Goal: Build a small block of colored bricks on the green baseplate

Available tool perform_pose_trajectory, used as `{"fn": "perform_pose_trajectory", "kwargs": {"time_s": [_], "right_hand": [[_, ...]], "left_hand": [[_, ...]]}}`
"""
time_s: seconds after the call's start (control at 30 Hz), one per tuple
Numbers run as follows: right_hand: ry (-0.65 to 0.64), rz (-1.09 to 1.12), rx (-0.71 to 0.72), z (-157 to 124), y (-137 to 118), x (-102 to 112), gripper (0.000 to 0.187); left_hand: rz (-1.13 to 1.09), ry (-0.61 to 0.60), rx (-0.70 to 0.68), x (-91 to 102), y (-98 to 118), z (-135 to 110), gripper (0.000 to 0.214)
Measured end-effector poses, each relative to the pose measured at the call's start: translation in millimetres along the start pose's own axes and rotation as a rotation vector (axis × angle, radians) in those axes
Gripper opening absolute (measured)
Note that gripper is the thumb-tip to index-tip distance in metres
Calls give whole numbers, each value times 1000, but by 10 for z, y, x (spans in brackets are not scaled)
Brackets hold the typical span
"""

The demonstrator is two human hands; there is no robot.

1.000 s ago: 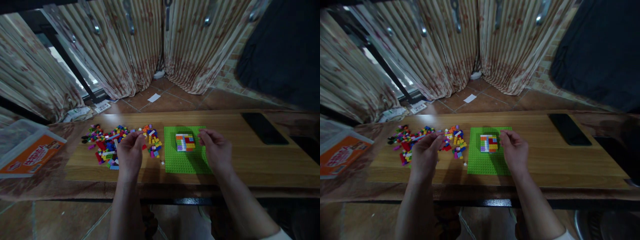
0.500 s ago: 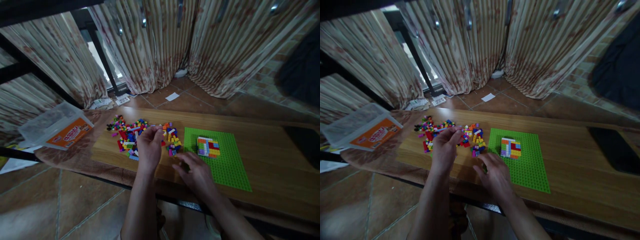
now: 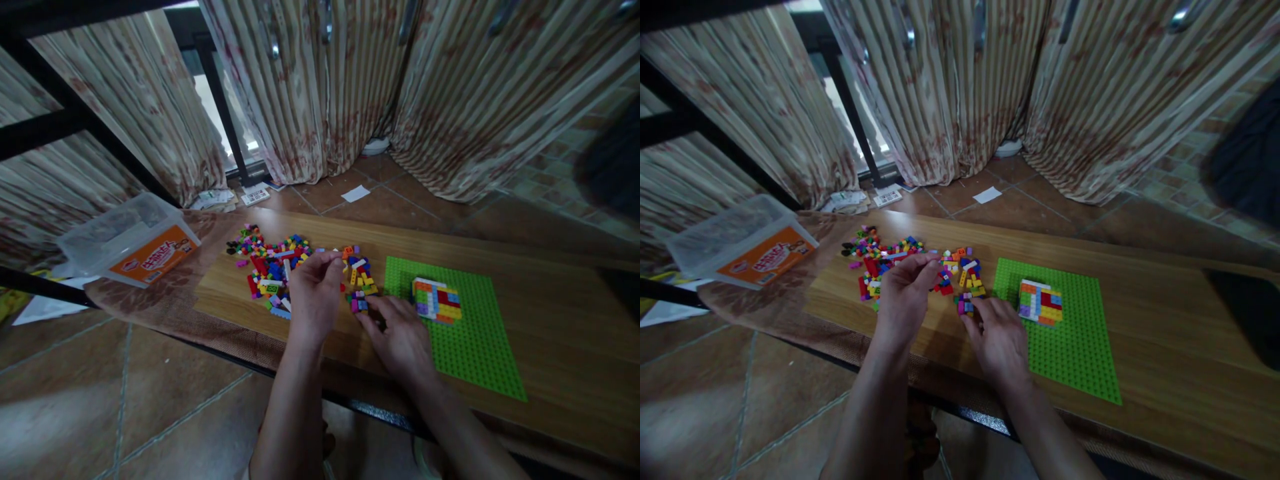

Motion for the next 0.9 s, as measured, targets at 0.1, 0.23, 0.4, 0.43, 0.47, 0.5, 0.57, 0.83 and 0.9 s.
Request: {"fn": "perform_pose_trajectory", "kwargs": {"time_s": [0.1,0.23,0.4,0.43,0.47,0.5,0.57,0.83,0.9], "right_hand": [[-20,-31,-4,27,-45,-28,22],[-40,-16,-30,51,-93,-68,18],[-1,64,-24,68,-136,-92,16],[21,104,-21,72,-145,-83,17],[44,149,-16,75,-155,-66,19],[67,194,-7,79,-166,-43,21],[105,275,13,84,-188,22,25],[254,321,3,-25,-157,420,22],[262,301,-34,-86,-74,542,20]], "left_hand": [[28,10,-3,20,10,-3,9],[77,16,5,34,29,-10,10],[98,3,24,21,54,-24,11],[97,4,24,18,59,-26,12],[101,5,24,16,63,-28,12],[108,5,25,14,66,-29,13],[130,0,29,10,68,-29,14],[139,-29,14,-3,59,-37,10],[140,-33,6,-6,60,-38,10]]}}
Point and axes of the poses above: each hand's wrist, its own z-axis towards the middle knuckle, its own x-axis out of the back of the hand, y = z × x, the point moved 1 cm from there along z, towards the middle knuckle, and after that the axes turned 14 degrees about z, right-handed, at the moved point
